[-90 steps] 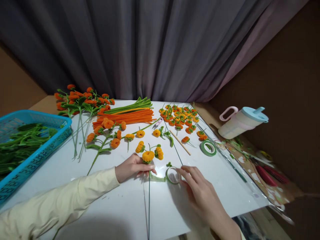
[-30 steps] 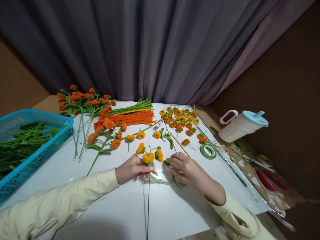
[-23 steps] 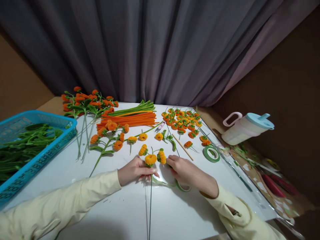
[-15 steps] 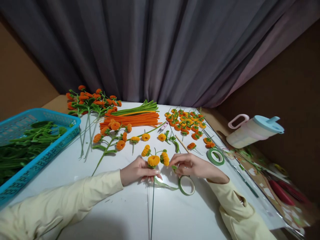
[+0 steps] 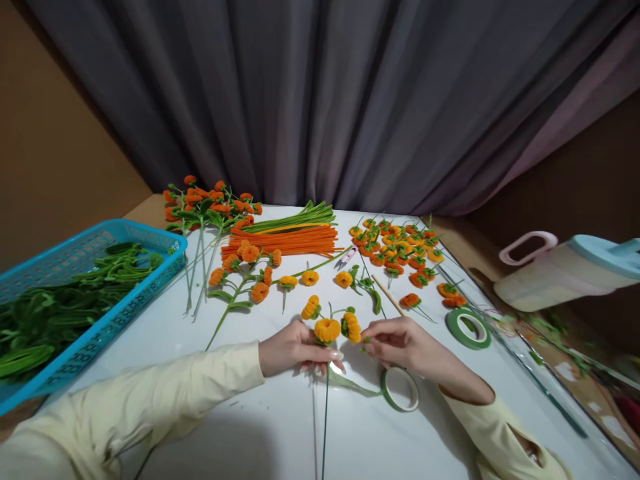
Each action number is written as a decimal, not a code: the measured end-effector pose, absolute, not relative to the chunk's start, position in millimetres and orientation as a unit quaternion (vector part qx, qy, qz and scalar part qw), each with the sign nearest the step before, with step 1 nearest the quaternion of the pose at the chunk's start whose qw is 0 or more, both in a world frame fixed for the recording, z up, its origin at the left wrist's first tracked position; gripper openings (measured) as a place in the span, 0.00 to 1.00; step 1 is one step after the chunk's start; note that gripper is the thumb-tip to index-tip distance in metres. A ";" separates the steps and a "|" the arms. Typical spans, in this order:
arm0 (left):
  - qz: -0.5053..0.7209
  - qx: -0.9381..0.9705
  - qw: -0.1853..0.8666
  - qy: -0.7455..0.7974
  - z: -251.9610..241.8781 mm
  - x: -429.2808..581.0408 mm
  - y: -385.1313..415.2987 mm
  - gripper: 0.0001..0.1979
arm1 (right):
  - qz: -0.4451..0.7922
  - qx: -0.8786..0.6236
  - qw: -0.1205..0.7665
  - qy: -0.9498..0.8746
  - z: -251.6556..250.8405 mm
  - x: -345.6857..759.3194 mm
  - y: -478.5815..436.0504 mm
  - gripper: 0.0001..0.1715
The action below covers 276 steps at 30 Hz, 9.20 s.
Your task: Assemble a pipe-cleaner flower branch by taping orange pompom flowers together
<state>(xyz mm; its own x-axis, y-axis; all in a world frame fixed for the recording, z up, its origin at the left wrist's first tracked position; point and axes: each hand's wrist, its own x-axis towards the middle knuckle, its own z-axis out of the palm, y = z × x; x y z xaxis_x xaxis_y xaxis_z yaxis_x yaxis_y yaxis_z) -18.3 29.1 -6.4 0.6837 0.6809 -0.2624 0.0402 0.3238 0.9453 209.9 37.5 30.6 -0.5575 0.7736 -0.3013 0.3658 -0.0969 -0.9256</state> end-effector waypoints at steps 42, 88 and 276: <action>0.195 0.557 0.730 0.345 -12.3 -17.5 29.6 0.21 | 0.313 -0.329 0.177 -0.873 32.9 194.5 9.1 0.15; 0.166 0.632 0.673 0.346 -13.8 -17.9 30.8 0.23 | 0.222 -0.294 0.156 -0.916 21.2 184.5 1.9 0.14; 0.196 0.508 0.769 0.334 -8.7 -11.7 24.1 0.14 | 0.347 -0.440 0.138 -0.817 18.1 172.1 -7.8 0.20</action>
